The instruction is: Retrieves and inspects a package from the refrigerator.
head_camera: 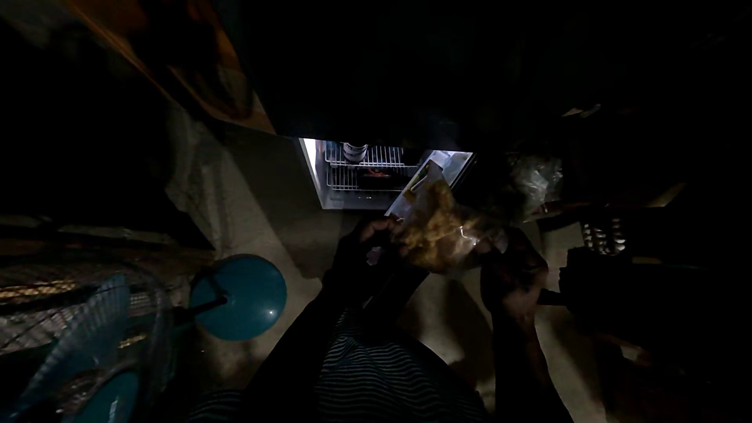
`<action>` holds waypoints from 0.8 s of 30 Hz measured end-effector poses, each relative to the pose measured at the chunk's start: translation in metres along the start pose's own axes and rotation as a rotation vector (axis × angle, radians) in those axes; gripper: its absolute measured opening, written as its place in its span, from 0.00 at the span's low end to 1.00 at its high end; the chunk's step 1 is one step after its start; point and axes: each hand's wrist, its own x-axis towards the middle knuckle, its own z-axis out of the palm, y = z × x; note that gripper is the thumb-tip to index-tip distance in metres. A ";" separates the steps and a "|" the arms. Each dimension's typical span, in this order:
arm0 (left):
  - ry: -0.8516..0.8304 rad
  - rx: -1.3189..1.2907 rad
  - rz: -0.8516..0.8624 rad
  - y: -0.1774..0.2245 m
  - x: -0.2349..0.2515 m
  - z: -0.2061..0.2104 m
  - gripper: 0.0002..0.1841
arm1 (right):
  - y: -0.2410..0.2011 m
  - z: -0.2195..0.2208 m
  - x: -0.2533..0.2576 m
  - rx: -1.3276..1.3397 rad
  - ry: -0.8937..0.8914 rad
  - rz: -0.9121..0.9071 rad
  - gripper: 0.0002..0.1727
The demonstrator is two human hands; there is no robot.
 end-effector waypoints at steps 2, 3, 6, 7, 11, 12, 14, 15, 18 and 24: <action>-0.004 0.042 -0.005 0.001 -0.001 -0.001 0.13 | 0.002 -0.003 0.000 0.021 -0.005 0.005 0.12; -0.010 0.053 -0.009 0.001 -0.002 -0.001 0.13 | 0.001 -0.003 0.000 0.025 0.000 0.005 0.12; -0.039 0.054 0.006 -0.002 -0.003 -0.002 0.13 | 0.000 -0.003 0.000 0.015 0.005 0.000 0.12; -0.041 0.050 0.004 -0.002 -0.003 -0.003 0.13 | 0.001 -0.003 0.000 0.009 0.002 -0.008 0.11; -0.023 0.075 -0.027 0.000 -0.003 -0.002 0.13 | 0.003 -0.004 -0.002 -0.019 -0.004 -0.027 0.09; -0.018 0.085 -0.055 0.006 -0.003 -0.001 0.13 | 0.003 -0.004 -0.002 -0.021 -0.002 -0.025 0.09; 0.010 0.108 -0.147 0.027 0.001 0.005 0.12 | 0.004 -0.003 -0.002 -0.017 0.004 -0.033 0.09; 0.007 0.121 -0.163 0.028 0.001 0.005 0.13 | 0.004 -0.002 -0.002 -0.020 0.011 -0.029 0.08; 0.000 0.138 -0.195 0.004 -0.003 -0.005 0.13 | 0.008 0.002 -0.004 -0.074 0.023 0.030 0.09; 0.176 0.102 -0.417 -0.091 -0.021 -0.050 0.12 | 0.040 0.013 -0.010 -0.581 -0.125 0.307 0.22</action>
